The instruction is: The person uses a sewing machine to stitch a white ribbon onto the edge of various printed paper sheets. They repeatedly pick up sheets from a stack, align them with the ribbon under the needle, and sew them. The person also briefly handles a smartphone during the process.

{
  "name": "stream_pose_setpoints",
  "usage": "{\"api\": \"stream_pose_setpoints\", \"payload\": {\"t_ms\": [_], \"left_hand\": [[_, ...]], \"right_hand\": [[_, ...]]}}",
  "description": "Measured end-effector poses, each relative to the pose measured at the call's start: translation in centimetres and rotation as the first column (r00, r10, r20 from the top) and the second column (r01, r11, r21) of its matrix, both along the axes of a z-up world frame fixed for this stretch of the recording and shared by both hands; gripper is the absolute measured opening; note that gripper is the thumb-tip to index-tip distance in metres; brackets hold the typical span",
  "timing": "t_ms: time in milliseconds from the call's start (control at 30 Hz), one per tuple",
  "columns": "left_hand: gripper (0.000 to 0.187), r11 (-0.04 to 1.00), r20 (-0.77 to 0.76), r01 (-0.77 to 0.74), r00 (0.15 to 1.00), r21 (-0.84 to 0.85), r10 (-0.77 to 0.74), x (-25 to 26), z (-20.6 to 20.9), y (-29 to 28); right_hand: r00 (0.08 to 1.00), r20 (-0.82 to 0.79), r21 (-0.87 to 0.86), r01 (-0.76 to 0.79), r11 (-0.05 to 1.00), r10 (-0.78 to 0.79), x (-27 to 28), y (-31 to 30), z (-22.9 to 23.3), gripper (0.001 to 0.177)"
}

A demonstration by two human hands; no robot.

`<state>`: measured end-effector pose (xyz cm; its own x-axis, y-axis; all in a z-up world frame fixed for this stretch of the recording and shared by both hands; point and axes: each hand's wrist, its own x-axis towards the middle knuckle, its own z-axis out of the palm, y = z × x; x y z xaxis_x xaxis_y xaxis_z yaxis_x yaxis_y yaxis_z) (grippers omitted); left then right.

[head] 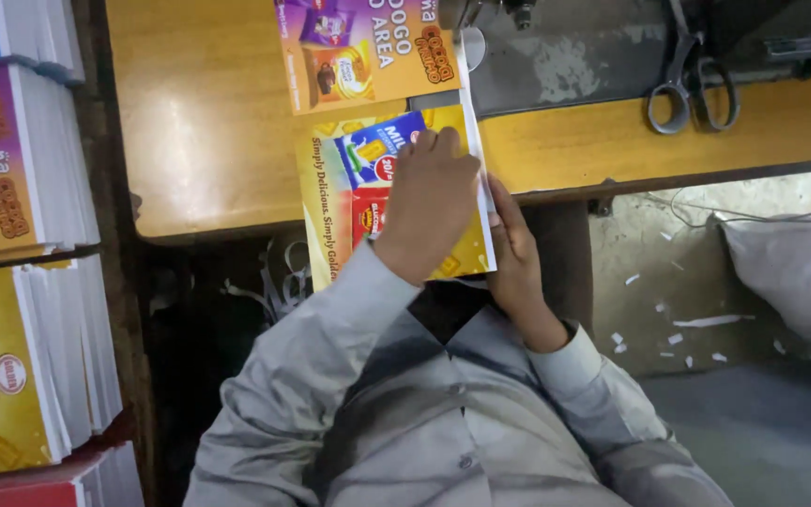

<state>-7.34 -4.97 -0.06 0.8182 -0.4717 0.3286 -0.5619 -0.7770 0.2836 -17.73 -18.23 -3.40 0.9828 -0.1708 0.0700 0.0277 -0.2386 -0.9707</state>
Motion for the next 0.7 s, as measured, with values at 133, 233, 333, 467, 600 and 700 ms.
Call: {"api": "stream_pose_setpoints", "payload": {"t_ms": [133,233,333,467,600,700], "left_hand": [[0.022,0.977,-0.072,0.196,0.977,-0.089,-0.202,2.4,0.5,2.5],[0.026,0.960,-0.076,0.269,0.958,-0.085,-0.275,2.8,0.3,3.2],[0.036,0.944,-0.055,0.319,0.945,-0.080,-0.324,3.6,0.4,3.7],[0.044,0.956,0.042,0.292,0.956,-0.028,-0.290,3.5,0.9,2.6],[0.039,0.967,0.024,0.255,0.967,-0.022,-0.255,3.2,0.3,2.6],[0.044,0.971,0.005,0.239,0.971,-0.029,-0.239,3.3,-0.2,2.9]], "right_hand": [[1.000,-0.028,0.095,-0.002,0.995,0.005,0.5,-0.2,0.7,0.053],[0.999,-0.019,0.308,0.050,0.950,-0.046,0.9,0.8,-2.4,0.050],[1.000,-0.008,0.274,0.030,0.961,-0.029,0.4,0.1,-2.9,0.051],[0.993,0.080,-0.117,-0.081,0.990,0.091,0.3,-0.9,-1.9,0.056],[0.994,-0.098,0.298,-0.010,0.955,0.041,-0.1,-0.2,2.1,0.059],[0.988,-0.146,0.269,-0.011,0.963,0.052,-0.2,-0.1,2.2,0.057]]}}
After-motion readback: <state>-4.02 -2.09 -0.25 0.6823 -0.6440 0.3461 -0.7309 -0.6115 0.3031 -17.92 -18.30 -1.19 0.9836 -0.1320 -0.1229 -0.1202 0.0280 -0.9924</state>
